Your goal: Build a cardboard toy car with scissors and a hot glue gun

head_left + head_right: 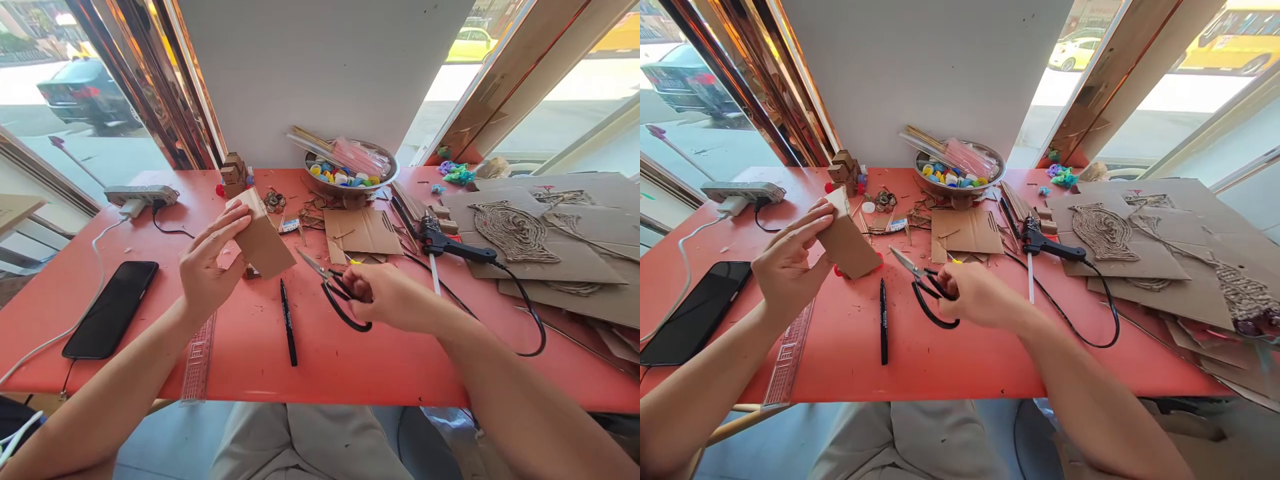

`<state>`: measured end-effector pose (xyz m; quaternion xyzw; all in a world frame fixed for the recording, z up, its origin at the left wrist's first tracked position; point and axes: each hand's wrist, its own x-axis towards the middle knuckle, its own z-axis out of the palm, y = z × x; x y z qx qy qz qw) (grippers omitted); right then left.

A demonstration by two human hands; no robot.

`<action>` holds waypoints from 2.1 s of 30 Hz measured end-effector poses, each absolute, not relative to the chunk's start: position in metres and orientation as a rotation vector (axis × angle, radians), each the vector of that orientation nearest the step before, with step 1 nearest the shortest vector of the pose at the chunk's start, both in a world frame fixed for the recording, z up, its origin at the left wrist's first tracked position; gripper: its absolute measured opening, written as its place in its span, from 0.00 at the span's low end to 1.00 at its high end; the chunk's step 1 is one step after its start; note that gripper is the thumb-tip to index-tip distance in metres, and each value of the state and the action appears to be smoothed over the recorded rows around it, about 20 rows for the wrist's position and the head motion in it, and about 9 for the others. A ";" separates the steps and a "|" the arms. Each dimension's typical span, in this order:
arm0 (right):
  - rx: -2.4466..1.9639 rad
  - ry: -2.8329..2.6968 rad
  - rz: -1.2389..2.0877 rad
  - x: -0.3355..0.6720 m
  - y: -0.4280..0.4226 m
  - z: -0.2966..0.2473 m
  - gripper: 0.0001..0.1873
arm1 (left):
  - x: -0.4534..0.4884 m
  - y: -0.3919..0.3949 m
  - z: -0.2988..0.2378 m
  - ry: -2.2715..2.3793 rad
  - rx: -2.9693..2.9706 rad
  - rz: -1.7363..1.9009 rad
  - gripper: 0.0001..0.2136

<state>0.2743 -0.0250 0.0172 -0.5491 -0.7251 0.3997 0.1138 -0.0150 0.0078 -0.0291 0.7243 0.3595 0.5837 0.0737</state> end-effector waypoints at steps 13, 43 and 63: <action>-0.999 -1.599 1.317 0.221 -0.005 0.026 0.31 | 0.001 0.002 -0.034 0.923 2.304 1.676 0.17; -0.980 -2.177 1.278 0.232 -0.009 0.019 0.43 | -0.016 0.017 -0.016 0.873 1.189 1.379 0.21; -1.118 -2.092 1.391 0.216 -0.033 0.026 0.39 | 0.002 -0.001 0.005 0.909 1.076 1.306 0.22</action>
